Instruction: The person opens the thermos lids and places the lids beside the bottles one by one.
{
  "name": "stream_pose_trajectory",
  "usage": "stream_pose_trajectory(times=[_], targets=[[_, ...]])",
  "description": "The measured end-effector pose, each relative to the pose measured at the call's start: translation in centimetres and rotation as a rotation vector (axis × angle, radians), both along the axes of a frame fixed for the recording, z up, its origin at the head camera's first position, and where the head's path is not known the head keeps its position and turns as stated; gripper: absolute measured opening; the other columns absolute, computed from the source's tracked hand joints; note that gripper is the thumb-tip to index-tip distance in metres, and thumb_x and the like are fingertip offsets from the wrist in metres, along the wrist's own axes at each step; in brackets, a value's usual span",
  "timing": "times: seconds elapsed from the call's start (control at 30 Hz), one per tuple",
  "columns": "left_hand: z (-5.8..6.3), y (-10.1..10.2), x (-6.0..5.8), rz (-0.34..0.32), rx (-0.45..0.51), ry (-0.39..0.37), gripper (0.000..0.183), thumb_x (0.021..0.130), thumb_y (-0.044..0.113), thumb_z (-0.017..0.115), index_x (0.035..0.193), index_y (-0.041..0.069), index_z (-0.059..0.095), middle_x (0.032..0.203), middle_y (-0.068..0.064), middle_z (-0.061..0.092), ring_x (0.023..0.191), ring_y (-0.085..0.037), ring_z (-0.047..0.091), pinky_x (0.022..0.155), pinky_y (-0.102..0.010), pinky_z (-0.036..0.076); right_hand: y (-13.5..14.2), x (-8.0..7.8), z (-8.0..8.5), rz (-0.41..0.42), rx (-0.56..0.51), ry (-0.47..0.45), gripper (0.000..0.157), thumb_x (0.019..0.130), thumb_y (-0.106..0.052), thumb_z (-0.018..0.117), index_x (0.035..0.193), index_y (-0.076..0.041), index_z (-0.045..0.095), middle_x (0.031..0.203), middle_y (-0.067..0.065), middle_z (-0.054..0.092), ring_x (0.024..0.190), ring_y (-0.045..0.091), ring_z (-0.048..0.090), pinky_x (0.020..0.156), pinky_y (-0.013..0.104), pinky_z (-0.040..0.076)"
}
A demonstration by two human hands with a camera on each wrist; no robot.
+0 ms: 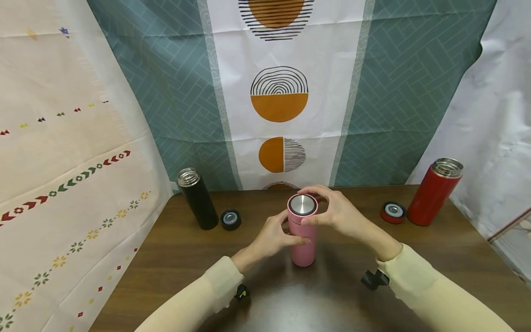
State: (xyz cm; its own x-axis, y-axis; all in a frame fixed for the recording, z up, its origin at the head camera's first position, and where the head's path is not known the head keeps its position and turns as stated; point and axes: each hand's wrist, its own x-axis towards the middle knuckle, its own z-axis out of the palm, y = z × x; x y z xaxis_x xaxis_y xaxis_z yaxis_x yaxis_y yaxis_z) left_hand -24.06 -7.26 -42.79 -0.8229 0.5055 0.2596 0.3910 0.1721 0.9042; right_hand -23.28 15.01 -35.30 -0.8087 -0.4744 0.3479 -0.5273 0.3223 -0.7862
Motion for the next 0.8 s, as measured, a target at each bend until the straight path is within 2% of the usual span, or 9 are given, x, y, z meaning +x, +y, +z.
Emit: stream_pose_trajectory(times=[0.1, 0.23, 0.33, 0.43, 0.53, 0.67, 0.8], targets=[[0.1, -0.1, 0.0, -0.005, -0.004, -0.013, 0.07, 0.082, 0.014, 0.09, 0.144, 0.016, 0.057, 0.134, 0.0, 0.067, 0.114, -0.016, 0.069, 0.096, -0.033, 0.057, 0.5, -1.2, 0.2, 0.121, -0.003, -0.037, 0.058, 0.083, -0.026, 0.088, 0.136, -0.019, 0.066, 0.13, -0.002, 0.067, 0.12, 0.023, 0.06, 0.104, 0.05, 0.045], [0.1, -0.2, 0.0, -0.005, -0.013, -0.021, 0.07, 0.083, 0.016, 0.09, 0.145, 0.016, 0.056, 0.133, -0.001, 0.067, 0.113, -0.015, 0.069, 0.095, -0.032, 0.057, 1.0, -2.5, 0.3, 0.293, -0.043, -0.144, 0.054, 0.087, -0.019, 0.083, 0.138, -0.017, 0.064, 0.133, 0.004, 0.066, 0.123, 0.028, 0.059, 0.105, 0.046, 0.048], [0.1, 0.0, 0.0, -0.004, -0.019, -0.018, 0.07, 0.084, 0.017, 0.09, 0.145, 0.016, 0.056, 0.133, -0.001, 0.068, 0.113, -0.016, 0.069, 0.096, -0.033, 0.057, 1.3, -2.4, 0.3, 0.322, -0.036, -0.167, 0.056, 0.09, -0.02, 0.08, 0.142, -0.017, 0.061, 0.137, 0.005, 0.063, 0.125, 0.03, 0.059, 0.106, 0.047, 0.048], [0.1, 0.1, 0.1, -0.006, -0.018, -0.007, 0.071, 0.083, 0.017, 0.09, 0.145, 0.016, 0.055, 0.134, -0.001, 0.067, 0.114, -0.017, 0.069, 0.096, -0.036, 0.057, 1.3, -1.3, 0.1, 0.255, -0.031, -0.148, 0.066, 0.09, -0.025, 0.081, 0.15, -0.02, 0.054, 0.146, 0.003, 0.056, 0.133, 0.028, 0.053, 0.111, 0.054, 0.041], [0.1, 0.1, 0.2, -0.001, -0.016, 0.005, 0.073, 0.083, 0.018, 0.09, 0.146, 0.017, 0.055, 0.135, 0.0, 0.066, 0.114, -0.018, 0.069, 0.096, -0.038, 0.058, 0.6, 0.2, -0.4, 0.13, -0.054, -0.125, 0.077, 0.088, -0.028, 0.083, 0.155, -0.018, 0.048, 0.149, 0.004, 0.054, 0.133, 0.028, 0.052, 0.11, 0.056, 0.041], [0.0, 0.0, 0.3, 0.014, -0.015, 0.021, 0.073, 0.083, 0.018, 0.09, 0.146, 0.018, 0.055, 0.135, 0.001, 0.066, 0.113, -0.017, 0.07, 0.094, -0.036, 0.058, -1.0, 1.5, -1.2, -0.043, -0.097, -0.065, 0.076, 0.084, -0.025, 0.089, 0.149, -0.011, 0.052, 0.139, 0.008, 0.06, 0.122, 0.026, 0.057, 0.102, 0.044, 0.05], [-0.1, 0.0, 0.2, 0.005, -0.006, 0.013, 0.072, 0.083, 0.016, 0.09, 0.147, 0.018, 0.055, 0.135, -0.001, 0.067, 0.112, -0.018, 0.07, 0.094, -0.035, 0.058, -1.7, 1.8, -1.5, -0.136, -0.123, -0.039, 0.068, 0.081, -0.017, 0.091, 0.14, -0.01, 0.059, 0.132, 0.005, 0.065, 0.114, 0.022, 0.061, 0.096, 0.036, 0.053]])
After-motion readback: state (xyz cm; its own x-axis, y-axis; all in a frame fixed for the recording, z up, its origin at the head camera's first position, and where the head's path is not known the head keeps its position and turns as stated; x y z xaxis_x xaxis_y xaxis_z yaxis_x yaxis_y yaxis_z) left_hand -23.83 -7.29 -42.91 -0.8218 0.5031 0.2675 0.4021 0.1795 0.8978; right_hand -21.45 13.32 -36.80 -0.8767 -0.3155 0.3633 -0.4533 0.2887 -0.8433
